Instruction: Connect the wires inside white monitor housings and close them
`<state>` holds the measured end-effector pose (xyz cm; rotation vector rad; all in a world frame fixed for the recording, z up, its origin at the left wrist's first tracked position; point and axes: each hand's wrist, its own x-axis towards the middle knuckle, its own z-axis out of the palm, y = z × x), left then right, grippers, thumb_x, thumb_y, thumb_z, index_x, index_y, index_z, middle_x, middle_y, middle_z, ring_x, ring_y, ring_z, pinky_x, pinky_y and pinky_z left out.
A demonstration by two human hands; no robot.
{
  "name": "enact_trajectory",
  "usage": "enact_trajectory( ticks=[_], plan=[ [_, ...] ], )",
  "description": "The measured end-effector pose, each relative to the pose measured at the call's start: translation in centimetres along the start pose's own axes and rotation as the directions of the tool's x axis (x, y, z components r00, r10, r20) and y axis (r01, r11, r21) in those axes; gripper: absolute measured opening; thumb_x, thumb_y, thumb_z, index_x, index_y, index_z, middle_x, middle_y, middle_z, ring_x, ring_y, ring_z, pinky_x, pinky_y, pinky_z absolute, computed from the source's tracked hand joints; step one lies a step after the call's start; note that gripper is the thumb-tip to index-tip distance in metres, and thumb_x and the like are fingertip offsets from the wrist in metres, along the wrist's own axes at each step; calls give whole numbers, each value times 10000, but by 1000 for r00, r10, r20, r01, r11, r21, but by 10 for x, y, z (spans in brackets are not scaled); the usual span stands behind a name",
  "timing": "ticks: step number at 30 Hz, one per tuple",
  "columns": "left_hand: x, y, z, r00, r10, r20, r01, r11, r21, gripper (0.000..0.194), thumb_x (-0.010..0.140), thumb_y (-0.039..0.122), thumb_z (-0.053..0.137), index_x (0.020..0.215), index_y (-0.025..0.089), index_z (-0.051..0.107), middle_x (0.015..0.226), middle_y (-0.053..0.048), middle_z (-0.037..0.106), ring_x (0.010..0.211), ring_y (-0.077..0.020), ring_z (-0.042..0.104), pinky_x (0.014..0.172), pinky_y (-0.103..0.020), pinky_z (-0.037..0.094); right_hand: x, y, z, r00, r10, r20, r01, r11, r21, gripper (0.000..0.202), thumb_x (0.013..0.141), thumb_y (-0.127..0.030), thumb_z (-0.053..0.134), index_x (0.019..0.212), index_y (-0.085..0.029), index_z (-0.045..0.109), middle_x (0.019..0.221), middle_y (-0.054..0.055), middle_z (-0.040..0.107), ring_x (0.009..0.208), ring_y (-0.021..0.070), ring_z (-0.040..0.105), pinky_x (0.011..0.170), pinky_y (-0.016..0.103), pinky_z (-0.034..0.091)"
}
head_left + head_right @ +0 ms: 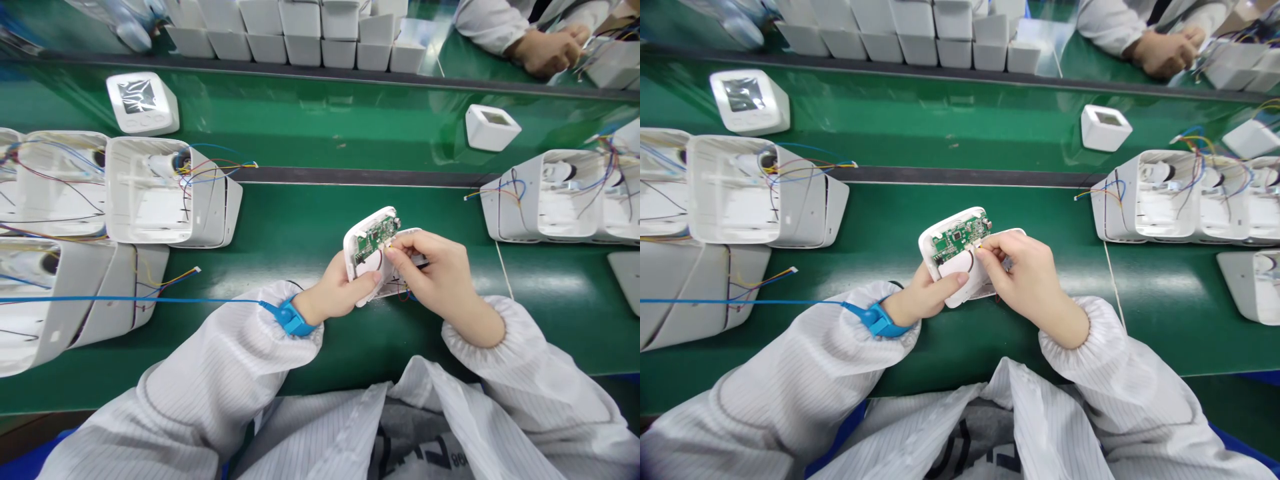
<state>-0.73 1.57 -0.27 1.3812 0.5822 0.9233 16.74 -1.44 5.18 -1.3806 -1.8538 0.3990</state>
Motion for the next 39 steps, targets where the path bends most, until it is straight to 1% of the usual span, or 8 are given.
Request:
enact_trajectory(
  ticks=[10, 14, 17, 20, 24, 31, 35, 39],
  plan=[
    [0, -2, 0, 1000, 15, -1, -15, 1000, 15, 380, 886, 532, 619, 846, 154, 625, 794, -35, 600, 777, -175, 567, 757, -324, 539, -1, -2, 1, 999, 52, 9, -52, 999, -17, 128, 917, -218, 626, 790, -206, 629, 752, -10, 689, 688, 147, 620, 645, 283, 458],
    [1, -1, -2, 1000, 15, 12, -16, 998, 64, 334, 880, 482, 620, 802, 158, 599, 759, -33, 584, 823, -198, 581, 799, -346, 540, -1, 0, 0, 1000, 16, -25, -17, 998, -57, 127, 918, -230, 640, 792, -213, 641, 763, -9, 694, 698, 151, 632, 658, 294, 476],
    [1, 0, -4, 998, 15, 53, -20, 995, 96, 296, 859, 448, 633, 800, 161, 595, 751, -34, 585, 856, -217, 588, 836, -370, 538, 2, 6, -3, 995, 0, -104, -7, 997, -75, 125, 875, -294, 738, 807, -227, 658, 778, -2, 700, 709, 169, 647, 669, 309, 518],
    [0, 1, -6, 995, -4, 100, -1, 999, 44, 281, 849, 437, 634, 871, 158, 619, 810, -47, 618, 870, -222, 598, 839, -372, 539, 6, 17, -8, 984, -88, -158, 66, 988, -137, 280, 837, -436, 785, 1020, -249, 686, 973, 59, 720, 897, 250, 683, 770, 391, 576],
    [-1, 1, -8, 990, -57, 132, 61, 998, -28, 317, 839, 446, 644, 963, 154, 632, 858, -56, 636, 806, -199, 583, 765, -337, 534, 7, 28, -9, 968, -250, -11, 245, 954, -174, 406, 942, -485, 643, 1298, -290, 615, 1241, 90, 681, 1117, 289, 665, 945, 466, 571],
    [0, 3, -9, 988, -75, 133, 92, 988, -123, 369, 826, 480, 671, 973, 143, 666, 870, -66, 657, 815, -202, 591, 773, -330, 534, 5, 30, -5, 935, -352, -38, 321, 888, -329, 381, 971, -475, 605, 1293, -271, 618, 1197, 81, 719, 966, 253, 710, 822, 393, 582],
    [1, 6, -7, 980, -125, 156, 160, 959, -235, 342, 810, 428, 706, 1009, 151, 691, 892, -61, 674, 800, -190, 604, 733, -299, 528, 4, 28, -5, 920, -389, -47, 354, 877, -325, 370, 971, -399, 629, 1315, -265, 600, 1213, 68, 717, 937, 233, 712, 805, 367, 577],
    [1, 8, -6, 976, -149, 162, 196, 922, -333, 361, 787, 380, 737, 1072, 161, 705, 966, -70, 701, 839, -202, 636, 757, -302, 535, 4, 28, -5, 934, -355, -33, 324, 884, -337, 388, 966, -414, 634, 1321, -262, 601, 1221, 75, 715, 940, 244, 717, 810, 380, 585]
  ],
)
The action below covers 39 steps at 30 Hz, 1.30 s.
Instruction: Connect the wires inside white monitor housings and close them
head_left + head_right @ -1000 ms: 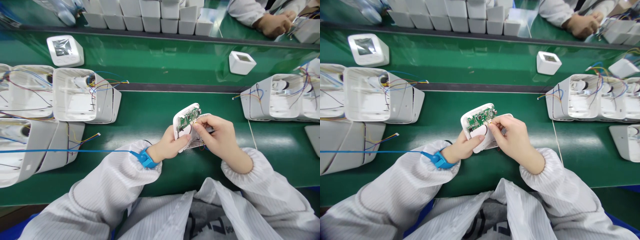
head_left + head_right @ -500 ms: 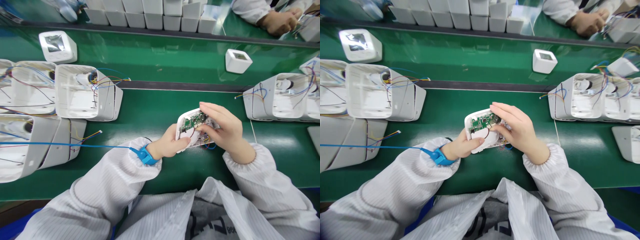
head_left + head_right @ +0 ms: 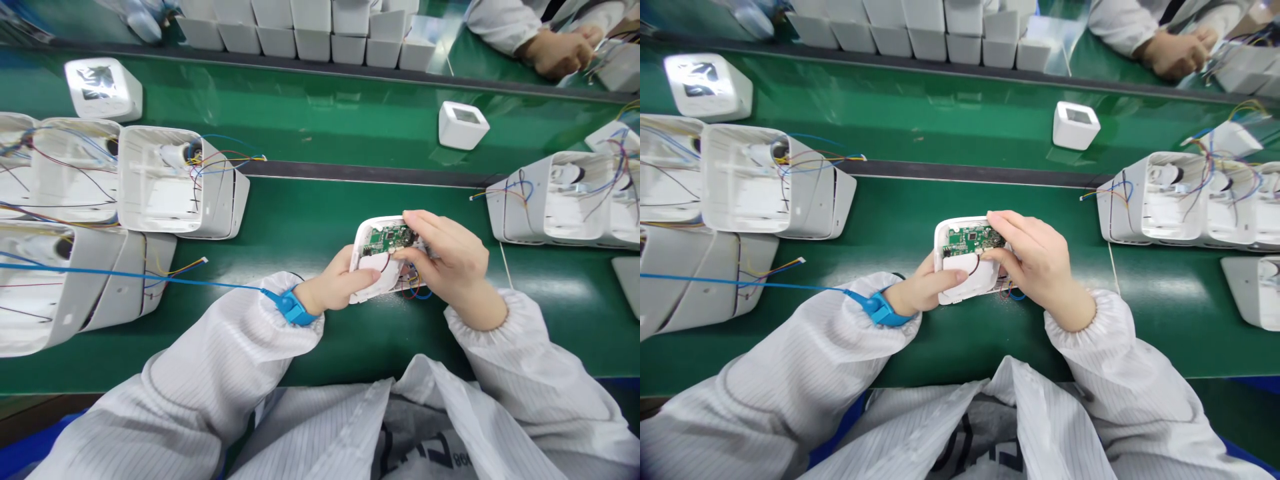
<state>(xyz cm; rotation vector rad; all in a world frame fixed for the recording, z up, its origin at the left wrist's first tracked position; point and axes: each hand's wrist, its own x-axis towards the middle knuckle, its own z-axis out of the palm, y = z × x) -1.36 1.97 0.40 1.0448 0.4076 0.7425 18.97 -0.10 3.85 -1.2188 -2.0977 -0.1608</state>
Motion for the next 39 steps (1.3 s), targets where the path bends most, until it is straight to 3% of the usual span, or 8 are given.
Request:
enact_trajectory(
  ticks=[7, 16, 20, 26, 29, 31, 36, 39],
  plan=[
    [0, -3, -2, 997, -24, -71, 24, 1000, -4, 353, 727, 377, 786, 982, 147, 705, 888, -56, 698, 804, -198, 623, 765, -313, 522, 4, 0, 1, 999, -17, 30, 14, 996, 86, 535, 934, -463, 666, 1402, -237, 540, 1287, 112, 672, 1149, 287, 663, 980, 424, 574],
    [2, 1, 5, 990, -129, -60, 117, 977, -178, 400, 693, 360, 799, 1023, 150, 717, 928, -71, 723, 786, -203, 664, 691, -284, 550, 2, -2, 5, 999, 27, 37, -26, 999, -26, 414, 986, -444, 585, 1348, -242, 581, 1231, 104, 693, 1084, 262, 688, 908, 377, 598],
    [1, 0, 4, 990, -123, -69, 112, 983, -148, 418, 691, 378, 817, 1028, 151, 719, 891, -62, 721, 748, -186, 659, 659, -273, 548, 4, 2, 5, 996, 83, 30, -87, 984, 153, 429, 931, -450, 674, 1301, -240, 611, 1195, 99, 705, 1028, 254, 696, 851, 381, 610],
    [7, 21, -13, 998, 67, -7, -64, 979, 192, 396, 786, 462, 787, 1023, 146, 758, 935, -83, 759, 798, -202, 699, 715, -289, 561, 0, 1, -9, 935, 310, 172, -354, 800, 484, 403, 829, -450, 791, 1135, -240, 636, 998, 44, 730, 838, 210, 711, 695, 337, 605],
    [12, 30, -26, 955, 298, 12, -287, 908, 306, 602, 779, 648, 720, 1166, 187, 741, 1242, -126, 705, 1144, -303, 662, 990, -401, 536, 1, -3, -17, 967, 248, -60, -178, 823, 540, 191, 842, -271, 782, 970, -272, 640, 908, 13, 723, 831, 210, 705, 715, 364, 592],
    [14, 29, -30, 920, 391, -23, -339, 825, 453, 658, 830, 726, 596, 1203, 201, 728, 1378, -138, 627, 1308, -326, 565, 1129, -444, 438, 4, -5, -18, 986, 88, -140, -16, 894, 449, 144, 896, -168, 680, 953, -294, 640, 943, 18, 732, 911, 216, 700, 787, 400, 578],
    [13, 10, -19, 966, 257, 39, -189, 590, 785, 1066, 655, 732, 766, 1488, 145, 451, 1499, -220, 482, 1382, -408, 454, 1176, -581, 330, 4, -13, -4, 947, -313, 66, 303, 945, 124, 147, 991, -167, 544, 955, -261, 651, 986, 6, 752, 964, 212, 688, 780, 411, 509],
    [11, 2, -9, 980, 198, 28, -137, 564, 814, 1148, 664, 593, 824, 1569, 173, 257, 1522, -213, 434, 1385, -392, 432, 1171, -580, 332, 4, -13, 0, 933, -331, 145, 316, 941, 119, 163, 989, -172, 560, 1069, -280, 652, 1086, -2, 742, 1108, 222, 657, 915, 441, 494]
  ],
)
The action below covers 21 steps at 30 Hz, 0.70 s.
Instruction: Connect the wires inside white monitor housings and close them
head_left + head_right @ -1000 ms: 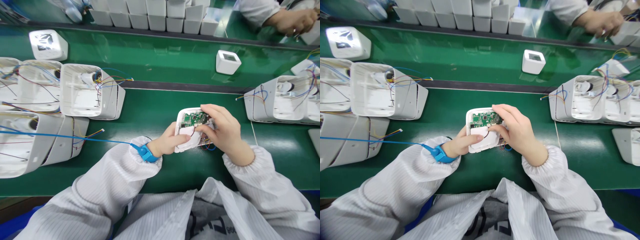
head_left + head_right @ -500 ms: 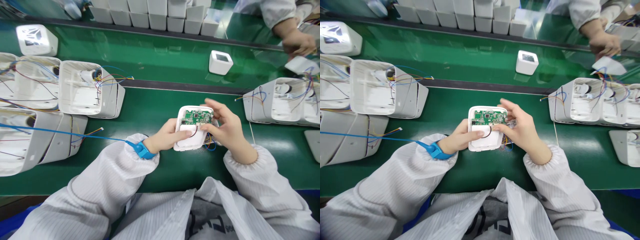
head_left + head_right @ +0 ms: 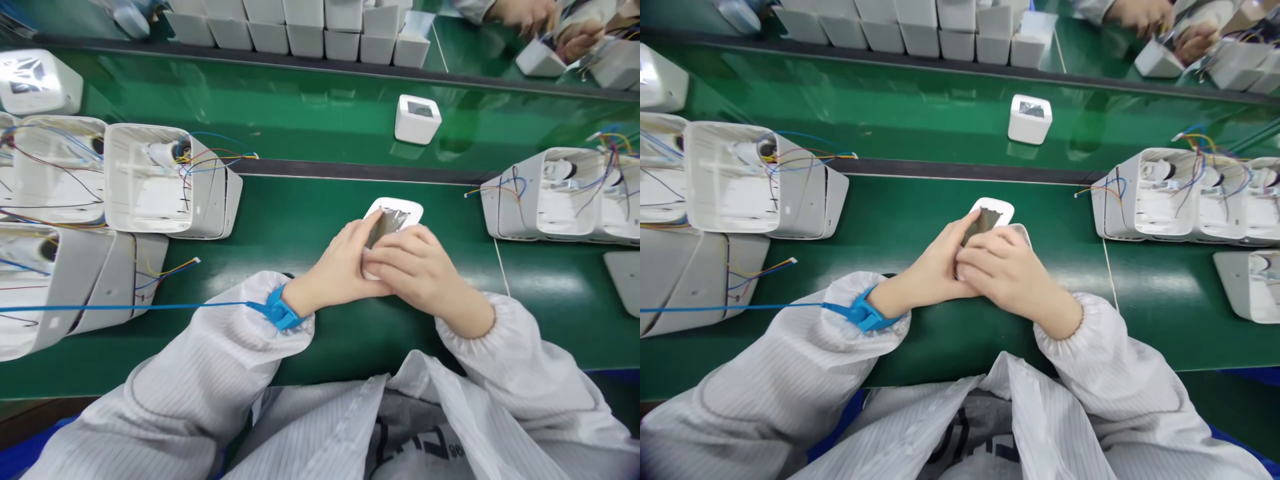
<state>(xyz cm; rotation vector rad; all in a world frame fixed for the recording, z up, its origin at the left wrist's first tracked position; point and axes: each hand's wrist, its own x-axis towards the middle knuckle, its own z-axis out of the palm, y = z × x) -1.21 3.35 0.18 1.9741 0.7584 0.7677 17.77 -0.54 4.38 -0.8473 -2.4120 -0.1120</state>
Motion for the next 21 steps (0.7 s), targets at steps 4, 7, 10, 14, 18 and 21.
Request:
enact_trajectory(
  ticks=[4, 7, 10, 14, 18, 21],
  plan=[
    [1, -2, 1, 993, 80, -89, -87, 993, -85, 1013, 739, 385, 764, 1564, 185, 212, 1583, -206, 312, 1466, -371, 318, 1227, -549, 257, -6, 18, -4, 947, 295, -125, -284, 954, 99, 477, 925, -303, 661, 1373, -324, 503, 1408, 59, 584, 1318, 298, 541, 1054, 507, 461],
    [2, -6, -1, 962, 218, -163, -249, 947, -205, 999, 743, 338, 738, 1560, 194, 183, 1598, -191, 258, 1481, -372, 288, 1242, -521, 243, -12, 33, -4, 882, 467, -61, -443, 867, 230, 466, 929, -300, 648, 1360, -239, 482, 1298, 101, 628, 1125, 257, 648, 916, 414, 539],
    [1, -9, 2, 932, 311, -189, -359, 866, -347, 886, 794, 343, 704, 1535, 222, 234, 1573, -160, 283, 1443, -348, 357, 1225, -494, 298, -14, 33, -4, 877, 454, 158, -472, 876, 104, 140, 910, -181, 630, 1050, -186, 627, 943, 50, 679, 836, 200, 646, 723, 329, 501],
    [-1, -12, 11, 951, 275, -139, -308, 818, -486, 739, 868, 445, 662, 1498, 260, 323, 1572, -141, 281, 1391, -338, 417, 1193, -521, 351, -7, 16, -12, 891, 344, 296, -340, 938, -67, 140, 913, -134, 611, 798, -175, 679, 826, 51, 632, 769, 191, 546, 668, 321, 385],
    [-5, -16, 16, 965, 237, -113, -258, 775, -576, 772, 863, 534, 661, 1504, 269, 322, 1539, -144, 325, 1362, -343, 451, 1172, -526, 385, 4, -8, -17, 799, 343, 494, -255, 937, -238, 112, 896, -141, 652, 814, -185, 715, 776, 58, 599, 722, 206, 456, 639, 343, 271],
    [-5, -17, 15, 969, 231, -87, -236, 764, -601, 816, 840, 527, 692, 1511, 252, 317, 1451, -148, 402, 1312, -327, 496, 1141, -494, 427, 6, -20, -12, 730, 426, 535, -283, 900, -331, 106, 890, -119, 639, 826, -176, 701, 777, 66, 600, 725, 217, 452, 628, 350, 226]
  ],
)
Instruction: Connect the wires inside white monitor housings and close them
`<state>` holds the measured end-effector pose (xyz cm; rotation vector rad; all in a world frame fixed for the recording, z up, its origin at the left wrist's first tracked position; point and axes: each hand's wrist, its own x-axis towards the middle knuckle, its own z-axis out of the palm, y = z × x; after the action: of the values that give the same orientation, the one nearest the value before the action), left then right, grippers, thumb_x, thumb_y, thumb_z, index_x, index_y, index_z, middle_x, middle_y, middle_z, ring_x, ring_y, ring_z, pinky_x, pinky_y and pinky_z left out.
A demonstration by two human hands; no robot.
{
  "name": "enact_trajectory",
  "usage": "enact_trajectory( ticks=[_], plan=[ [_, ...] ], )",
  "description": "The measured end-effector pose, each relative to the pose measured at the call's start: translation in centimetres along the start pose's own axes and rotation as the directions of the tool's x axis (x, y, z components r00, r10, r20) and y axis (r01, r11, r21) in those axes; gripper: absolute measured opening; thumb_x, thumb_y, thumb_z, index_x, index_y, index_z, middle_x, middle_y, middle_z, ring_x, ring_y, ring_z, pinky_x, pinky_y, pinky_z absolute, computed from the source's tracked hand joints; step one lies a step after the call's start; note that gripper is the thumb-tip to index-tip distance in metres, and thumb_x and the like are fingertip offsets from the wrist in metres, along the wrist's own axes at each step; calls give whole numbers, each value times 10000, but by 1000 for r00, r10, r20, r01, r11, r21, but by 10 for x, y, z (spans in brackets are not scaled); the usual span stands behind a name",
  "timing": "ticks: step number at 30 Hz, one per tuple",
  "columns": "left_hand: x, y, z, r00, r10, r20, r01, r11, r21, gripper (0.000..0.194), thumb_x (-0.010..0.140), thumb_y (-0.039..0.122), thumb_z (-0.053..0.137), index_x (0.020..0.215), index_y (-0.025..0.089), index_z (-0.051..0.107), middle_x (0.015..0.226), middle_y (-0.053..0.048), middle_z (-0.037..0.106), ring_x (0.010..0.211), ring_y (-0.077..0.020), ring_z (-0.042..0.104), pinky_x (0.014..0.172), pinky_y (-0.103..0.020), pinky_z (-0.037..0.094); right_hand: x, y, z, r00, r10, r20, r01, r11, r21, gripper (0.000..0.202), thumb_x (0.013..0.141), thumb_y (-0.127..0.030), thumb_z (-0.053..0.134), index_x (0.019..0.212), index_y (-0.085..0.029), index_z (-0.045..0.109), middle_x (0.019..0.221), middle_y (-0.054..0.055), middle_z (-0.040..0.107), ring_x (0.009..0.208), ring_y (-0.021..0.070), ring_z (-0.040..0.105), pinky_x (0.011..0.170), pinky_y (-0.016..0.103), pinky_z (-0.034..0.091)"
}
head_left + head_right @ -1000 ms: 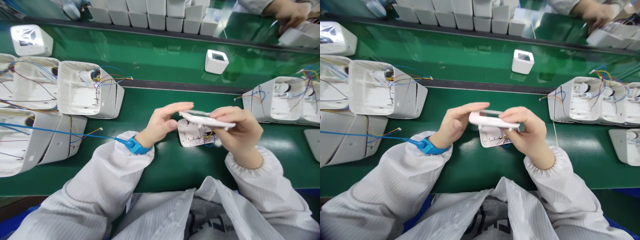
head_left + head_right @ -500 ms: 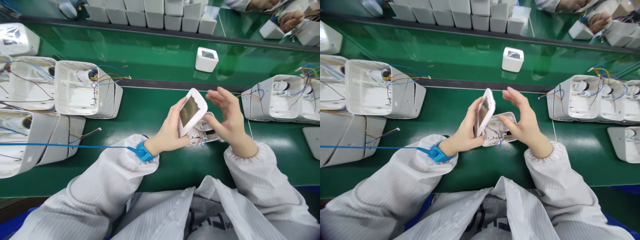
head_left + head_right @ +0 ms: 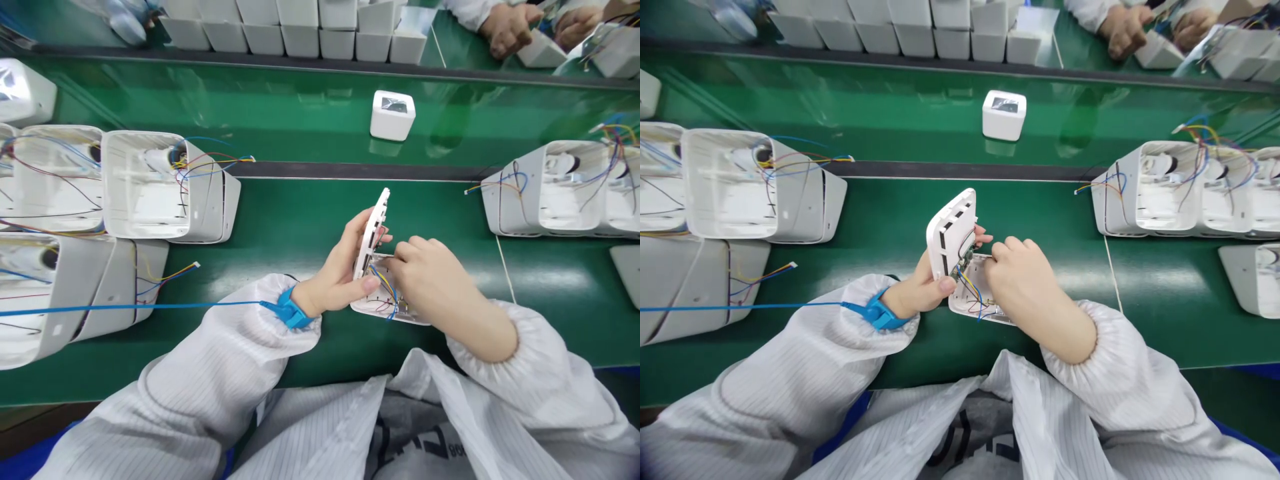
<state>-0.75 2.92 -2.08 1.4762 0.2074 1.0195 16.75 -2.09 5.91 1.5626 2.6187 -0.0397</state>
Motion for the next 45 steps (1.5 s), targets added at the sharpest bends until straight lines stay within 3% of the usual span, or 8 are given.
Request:
enact_trajectory(
  ticks=[2, 7, 12, 16, 29, 38, 45],
  plan=[
    [0, 2, -1, 1000, -10, 12, 10, 1000, 5, 844, 823, 526, 709, 1515, 248, 313, 1423, -148, 424, 1279, -322, 517, 1123, -489, 444, 2, -3, 6, 999, 22, -45, -22, 1000, -1, 129, 902, -123, 608, 804, -166, 681, 760, 70, 592, 723, 221, 456, 635, 354, 244],
    [-1, 5, 0, 1000, -9, -29, 10, 999, 33, 881, 827, 557, 684, 1543, 258, 266, 1491, -155, 374, 1338, -344, 465, 1176, -531, 380, 8, 6, 22, 953, 3, -303, 18, 998, 67, 111, 866, -80, 573, 864, -142, 665, 742, 44, 586, 693, 206, 472, 651, 339, 329],
    [-3, 2, 1, 999, 1, -52, -2, 1000, -16, 896, 814, 581, 688, 1536, 262, 264, 1469, -151, 415, 1344, -352, 476, 1165, -535, 394, 12, 13, 30, 909, 93, -407, 18, 965, 261, 142, 960, -214, 597, 866, -166, 692, 770, 31, 623, 721, 187, 533, 661, 308, 385],
    [-3, 2, 0, 996, 9, -86, -11, 1000, -23, 884, 819, 596, 678, 1523, 242, 278, 1440, -157, 448, 1328, -347, 491, 1160, -544, 398, 14, 15, 33, 858, 167, -486, 51, 913, 404, 134, 960, -250, 639, 883, -180, 723, 779, 31, 647, 737, 174, 580, 684, 290, 440],
    [-4, 2, -2, 995, -44, -93, 43, 999, -14, 871, 819, 594, 675, 1521, 238, 301, 1442, -154, 453, 1333, -339, 488, 1174, -527, 378, 14, 15, 34, 873, 124, -473, 91, 909, 407, 173, 989, -241, 576, 979, -179, 737, 863, 49, 700, 790, 198, 605, 724, 333, 480],
    [-1, 3, -3, 998, -41, -41, 39, 999, -36, 652, 868, 536, 636, 1424, 245, 462, 1428, -128, 509, 1358, -356, 483, 1149, -517, 414, 14, 16, 32, 850, 71, -522, 152, 916, 372, 232, 986, -190, 506, 887, -151, 712, 827, 61, 674, 749, 197, 556, 701, 337, 441],
    [-2, 0, -3, 998, -50, -44, 52, 998, 34, 760, 816, 575, 662, 1463, 251, 428, 1383, -122, 515, 1286, -342, 517, 1146, -526, 409, 14, 14, 30, 890, 81, -449, 94, 930, 354, 252, 989, -215, 482, 874, -168, 701, 801, 55, 656, 742, 194, 520, 693, 332, 407]
  ],
)
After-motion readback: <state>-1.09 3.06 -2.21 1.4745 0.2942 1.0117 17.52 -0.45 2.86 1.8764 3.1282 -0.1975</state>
